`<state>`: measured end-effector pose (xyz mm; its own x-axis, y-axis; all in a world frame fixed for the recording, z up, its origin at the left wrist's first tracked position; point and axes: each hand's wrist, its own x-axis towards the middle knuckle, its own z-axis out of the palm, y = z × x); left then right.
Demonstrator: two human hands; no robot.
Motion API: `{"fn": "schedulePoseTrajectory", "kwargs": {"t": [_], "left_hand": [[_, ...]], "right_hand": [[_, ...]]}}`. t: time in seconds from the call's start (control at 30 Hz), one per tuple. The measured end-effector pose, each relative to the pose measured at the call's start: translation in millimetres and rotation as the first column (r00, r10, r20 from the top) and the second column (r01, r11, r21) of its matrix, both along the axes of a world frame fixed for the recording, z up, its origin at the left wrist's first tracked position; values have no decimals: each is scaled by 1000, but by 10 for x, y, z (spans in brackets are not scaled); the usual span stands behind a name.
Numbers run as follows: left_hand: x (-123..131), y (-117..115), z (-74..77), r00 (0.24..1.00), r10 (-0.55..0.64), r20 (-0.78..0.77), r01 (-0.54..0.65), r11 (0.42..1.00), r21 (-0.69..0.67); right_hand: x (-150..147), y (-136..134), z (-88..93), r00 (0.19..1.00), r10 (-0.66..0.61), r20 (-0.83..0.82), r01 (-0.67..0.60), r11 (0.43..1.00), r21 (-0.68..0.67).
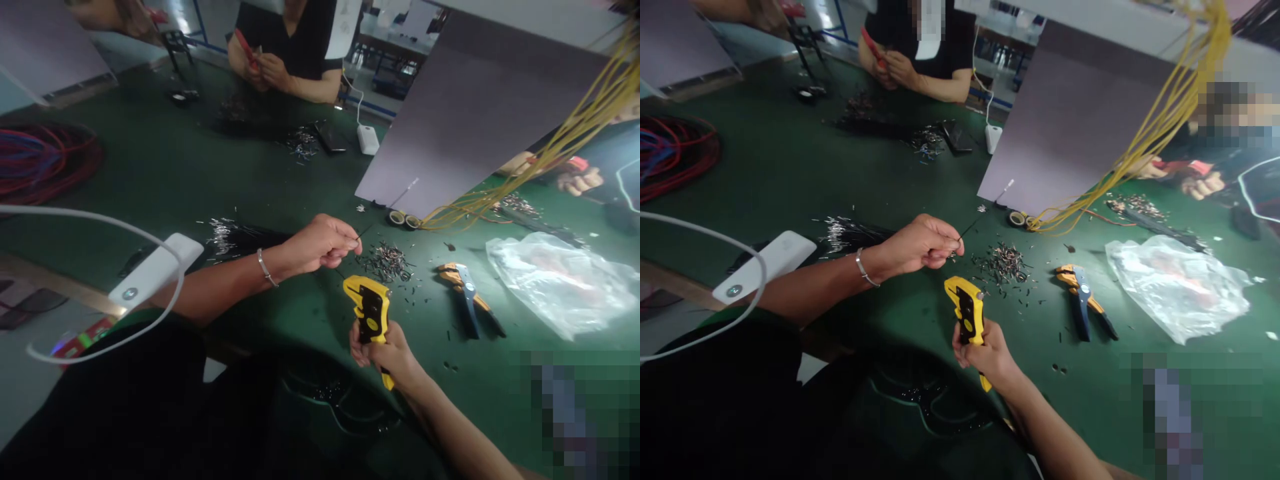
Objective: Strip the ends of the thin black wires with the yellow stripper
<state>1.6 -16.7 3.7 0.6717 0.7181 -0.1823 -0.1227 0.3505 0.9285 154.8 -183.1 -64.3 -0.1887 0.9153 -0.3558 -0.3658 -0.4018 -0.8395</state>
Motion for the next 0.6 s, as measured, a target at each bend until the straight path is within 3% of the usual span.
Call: {"fn": "schedulePoseTrajectory", "kwargs": {"t": [0.13,0.33,0.5,0.6], "left_hand": [[7,-11,-14,999,-33,10,33,999,-13],[17,-49,-1,1000,-20,1,20,999,-31],[-1,15,-29,1000,-14,11,14,999,-31],[-1,40,-47,1000,-4,1,4,1000,-16]], "right_hand": [[26,-7,98,990,62,-125,-63,998,-7],[24,52,105,985,-29,-168,31,1000,7],[34,41,94,967,130,-218,-137,990,-16],[47,41,112,974,109,-199,-115,993,-18]]}}
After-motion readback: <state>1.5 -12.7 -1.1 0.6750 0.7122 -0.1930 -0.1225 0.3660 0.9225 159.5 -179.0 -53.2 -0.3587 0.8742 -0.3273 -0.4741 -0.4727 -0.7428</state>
